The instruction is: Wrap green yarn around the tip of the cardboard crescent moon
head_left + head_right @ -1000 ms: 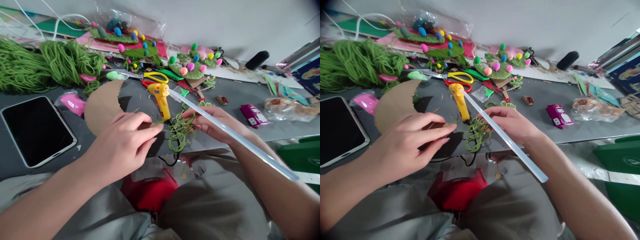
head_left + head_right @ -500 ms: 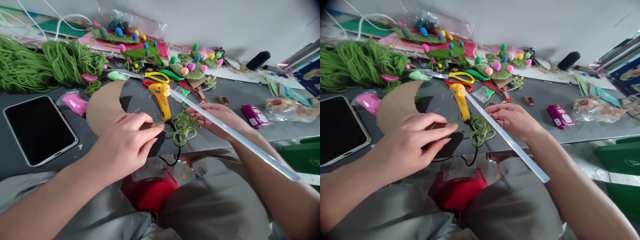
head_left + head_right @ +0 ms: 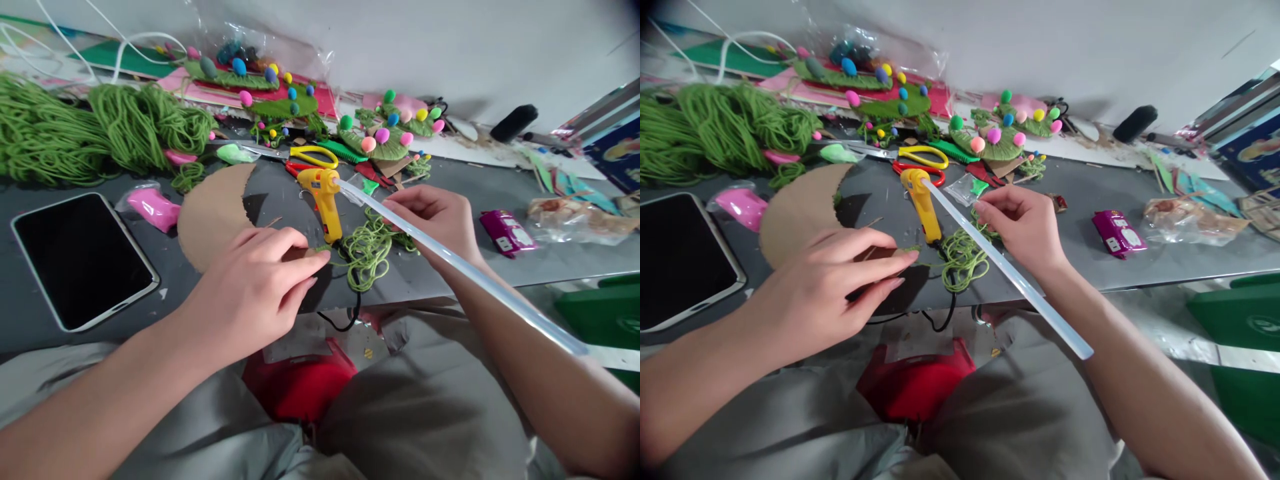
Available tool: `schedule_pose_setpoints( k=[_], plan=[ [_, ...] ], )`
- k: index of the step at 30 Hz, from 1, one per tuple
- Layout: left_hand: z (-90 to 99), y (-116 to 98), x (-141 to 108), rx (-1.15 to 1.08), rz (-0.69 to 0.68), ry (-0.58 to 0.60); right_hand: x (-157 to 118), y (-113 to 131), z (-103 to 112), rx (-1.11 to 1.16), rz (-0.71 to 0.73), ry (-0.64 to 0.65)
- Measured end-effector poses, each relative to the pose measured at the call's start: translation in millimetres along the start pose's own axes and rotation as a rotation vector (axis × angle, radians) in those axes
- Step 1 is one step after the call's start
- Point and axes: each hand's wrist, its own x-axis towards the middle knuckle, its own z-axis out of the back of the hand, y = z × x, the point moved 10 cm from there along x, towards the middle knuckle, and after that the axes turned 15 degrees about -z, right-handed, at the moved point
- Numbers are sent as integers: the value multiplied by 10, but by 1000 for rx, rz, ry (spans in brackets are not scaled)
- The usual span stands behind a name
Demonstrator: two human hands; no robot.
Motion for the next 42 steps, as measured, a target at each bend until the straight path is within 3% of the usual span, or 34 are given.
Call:
schedule_pose_setpoints(
  k=[9,15,19,22,28,35,42],
  plan=[
    [-9,27,-20,8,28,20,184,73,-45,-34,116,-82],
    [12,42,-18,8,29,17,161,141,-172,-78,159,-4],
    [44,47,-13,11,28,-4,-29,176,-333,-244,93,166],
    [61,51,-5,12,30,-16,-299,264,-507,-380,135,351],
    [88,34,13,2,14,-43,-677,474,-683,-377,283,399],
    [176,26,15,-16,26,-118,-657,410,-892,-273,128,490],
    [241,66,5,-80,110,-182,-628,407,-895,-169,63,524]
  ],
)
